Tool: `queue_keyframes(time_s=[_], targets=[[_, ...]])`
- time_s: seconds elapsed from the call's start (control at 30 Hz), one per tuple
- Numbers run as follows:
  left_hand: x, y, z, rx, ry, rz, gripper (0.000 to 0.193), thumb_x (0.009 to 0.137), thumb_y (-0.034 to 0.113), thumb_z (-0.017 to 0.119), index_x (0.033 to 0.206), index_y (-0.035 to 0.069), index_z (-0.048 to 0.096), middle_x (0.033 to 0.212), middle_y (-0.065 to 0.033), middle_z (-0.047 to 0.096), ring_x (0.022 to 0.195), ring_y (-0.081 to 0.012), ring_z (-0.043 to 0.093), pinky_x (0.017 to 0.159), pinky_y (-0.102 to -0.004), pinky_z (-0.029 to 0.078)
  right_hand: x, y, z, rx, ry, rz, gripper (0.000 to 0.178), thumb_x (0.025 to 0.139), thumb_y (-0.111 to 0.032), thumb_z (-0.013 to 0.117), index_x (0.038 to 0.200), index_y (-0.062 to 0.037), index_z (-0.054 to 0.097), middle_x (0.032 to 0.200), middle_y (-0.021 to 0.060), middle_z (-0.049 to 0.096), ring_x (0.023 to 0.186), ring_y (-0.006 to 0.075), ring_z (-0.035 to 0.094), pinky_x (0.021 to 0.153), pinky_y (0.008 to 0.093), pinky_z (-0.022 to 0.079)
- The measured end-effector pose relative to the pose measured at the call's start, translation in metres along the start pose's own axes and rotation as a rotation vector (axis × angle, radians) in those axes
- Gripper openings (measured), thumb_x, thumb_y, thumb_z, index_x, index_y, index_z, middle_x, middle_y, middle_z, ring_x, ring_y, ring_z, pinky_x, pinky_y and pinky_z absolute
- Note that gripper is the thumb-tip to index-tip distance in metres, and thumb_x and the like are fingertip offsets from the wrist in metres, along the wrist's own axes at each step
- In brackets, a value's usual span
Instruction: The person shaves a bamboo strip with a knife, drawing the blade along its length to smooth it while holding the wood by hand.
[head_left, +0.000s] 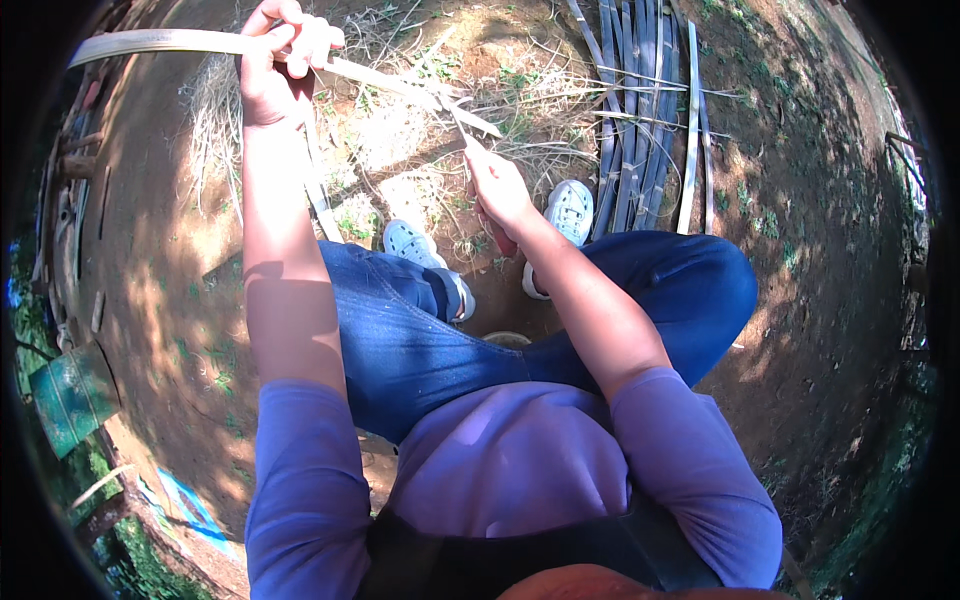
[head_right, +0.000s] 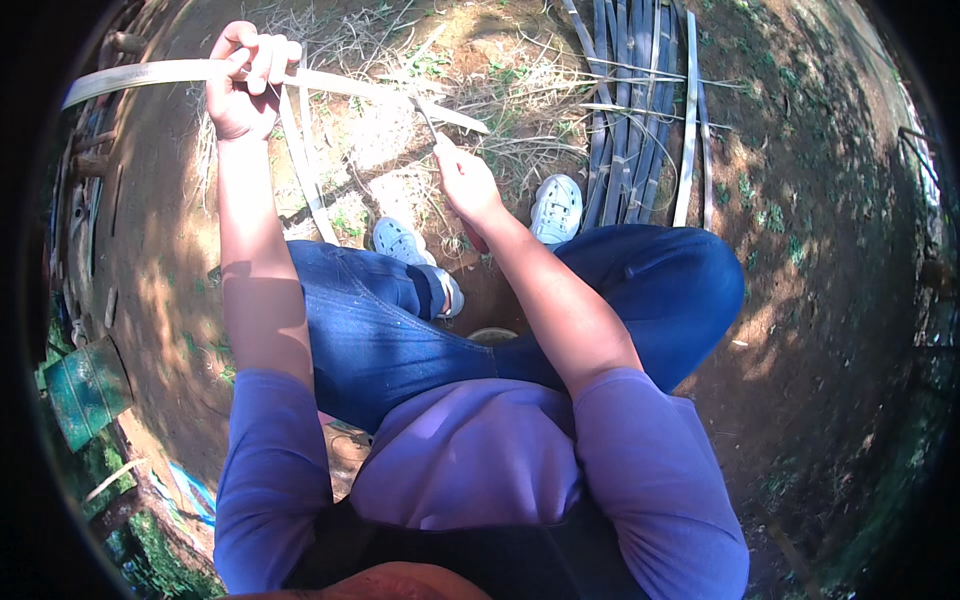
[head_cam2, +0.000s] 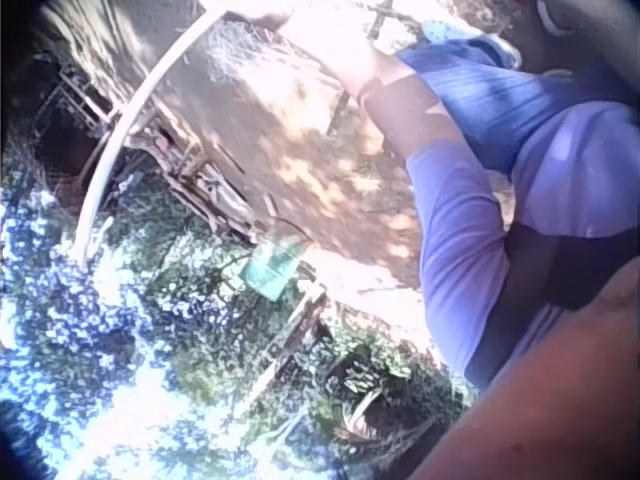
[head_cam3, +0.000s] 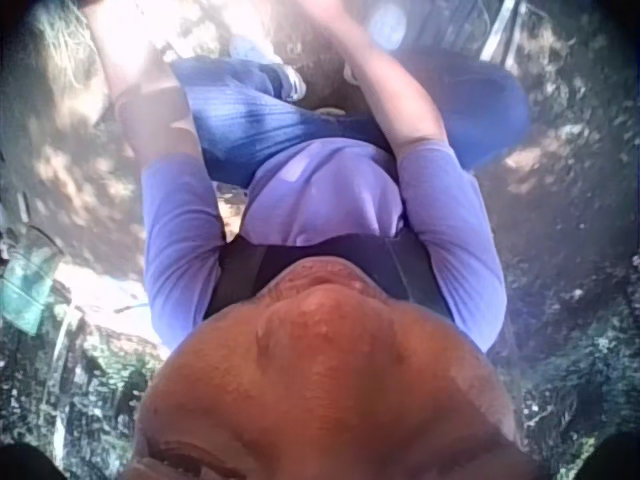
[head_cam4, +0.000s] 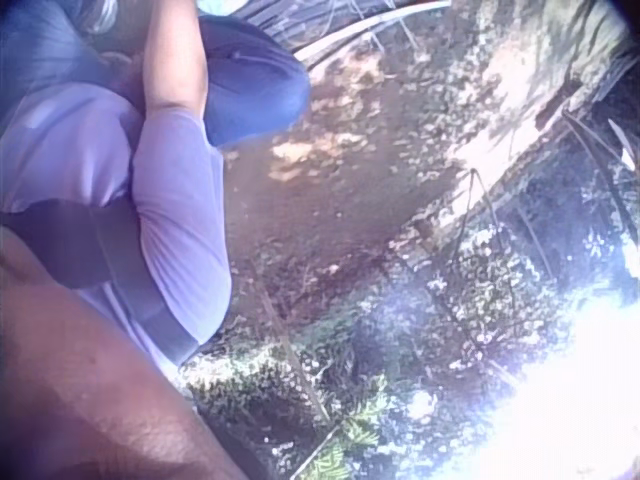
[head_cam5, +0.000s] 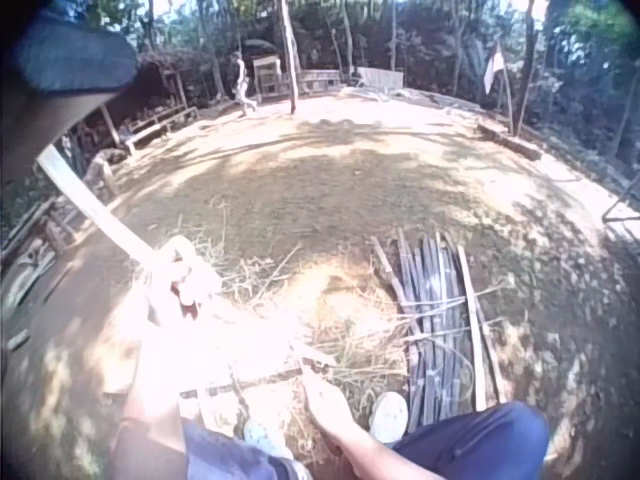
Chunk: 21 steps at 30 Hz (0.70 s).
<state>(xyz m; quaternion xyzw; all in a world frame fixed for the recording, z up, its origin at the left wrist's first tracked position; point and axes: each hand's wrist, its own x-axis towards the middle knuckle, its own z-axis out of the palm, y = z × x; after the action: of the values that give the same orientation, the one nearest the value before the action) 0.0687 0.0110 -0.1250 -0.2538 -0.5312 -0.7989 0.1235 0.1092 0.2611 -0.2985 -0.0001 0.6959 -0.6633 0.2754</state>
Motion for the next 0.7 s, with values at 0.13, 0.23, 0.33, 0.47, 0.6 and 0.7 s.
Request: queue_keyframes(time_s=[0.13,0.23,0.33,0.47,0.6,0.7], targets=[[-0.004,-0.004,-0.029,-0.002,0.032,-0.031,0.011,0.093,0.014,0.049,0.098,0.008,0.056,0.056,0.0032,0.041,0.061,-0.0139,0.046,0.083,-0.0397,0.047,-0.017,-0.026,0.019,0.069,-0.013,0.034,0.035,0.102,-0.037,0.05,0.082,-0.0081,0.054,0.059,-0.0027,0.047,0.046,0.0091,0.045,0.043,0.0268,0.041],[0.002,-0.002,-0.025,-0.003,0.027,-0.027,0.01,0.094,0.014,0.049,0.098,0.007,0.056,0.055,0.0033,0.04,0.06,-0.0137,0.044,0.083,-0.0392,0.047,-0.008,-0.007,0.018,-0.105,0.0,-0.064,0.034,0.1,-0.036,0.052,0.101,-0.0031,0.063,0.069,0.0073,0.056,0.062,0.0152,0.056,0.059,0.0317,0.046],[0.003,0.004,-0.024,-0.003,-0.003,-0.022,0.01,0.094,0.014,0.049,0.098,0.008,0.056,0.055,0.0035,0.04,0.059,-0.0135,0.044,0.082,-0.0394,0.047,0.018,0.06,-0.009,-0.215,0.092,0.091,0.041,0.1,-0.037,0.051,0.13,-0.0098,0.06,0.071,0.0124,0.06,0.065,0.0185,0.06,0.063,0.0343,0.048],[0.003,-0.014,-0.017,-0.004,-0.016,-0.009,0.008,0.095,0.014,0.05,0.097,0.008,0.055,0.055,0.0036,0.042,0.059,-0.0126,0.048,0.082,-0.0395,0.048,0.025,0.127,-0.07,-0.139,0.23,0.464,0.043,0.101,-0.045,0.049,0.113,-0.0071,0.063,0.066,0.0033,0.053,0.047,0.0152,0.051,0.042,0.0336,0.044],[0.016,-0.002,-0.013,0.121,0.183,0.01,0.012,0.098,0.017,0.052,0.092,0.007,0.053,0.057,0.0014,0.041,0.057,-0.0152,0.049,0.074,-0.0419,0.052,0.031,0.106,-0.021,0.054,0.203,0.302,0.04,0.101,-0.046,0.049,0.103,-0.0073,0.062,0.065,0.0037,0.053,0.047,0.0142,0.05,0.042,0.0315,0.043],[0.019,-0.002,-0.01,0.212,0.4,-0.03,0.013,0.098,0.018,0.053,0.091,0.006,0.052,0.058,0.0006,0.042,0.056,-0.0157,0.049,0.073,-0.0422,0.053,0.015,0.043,0.007,0.164,0.138,0.184,0.045,0.102,-0.045,0.048,0.079,-0.0062,0.056,0.054,0.0011,0.048,0.042,0.0125,0.047,0.041,0.031,0.04]])
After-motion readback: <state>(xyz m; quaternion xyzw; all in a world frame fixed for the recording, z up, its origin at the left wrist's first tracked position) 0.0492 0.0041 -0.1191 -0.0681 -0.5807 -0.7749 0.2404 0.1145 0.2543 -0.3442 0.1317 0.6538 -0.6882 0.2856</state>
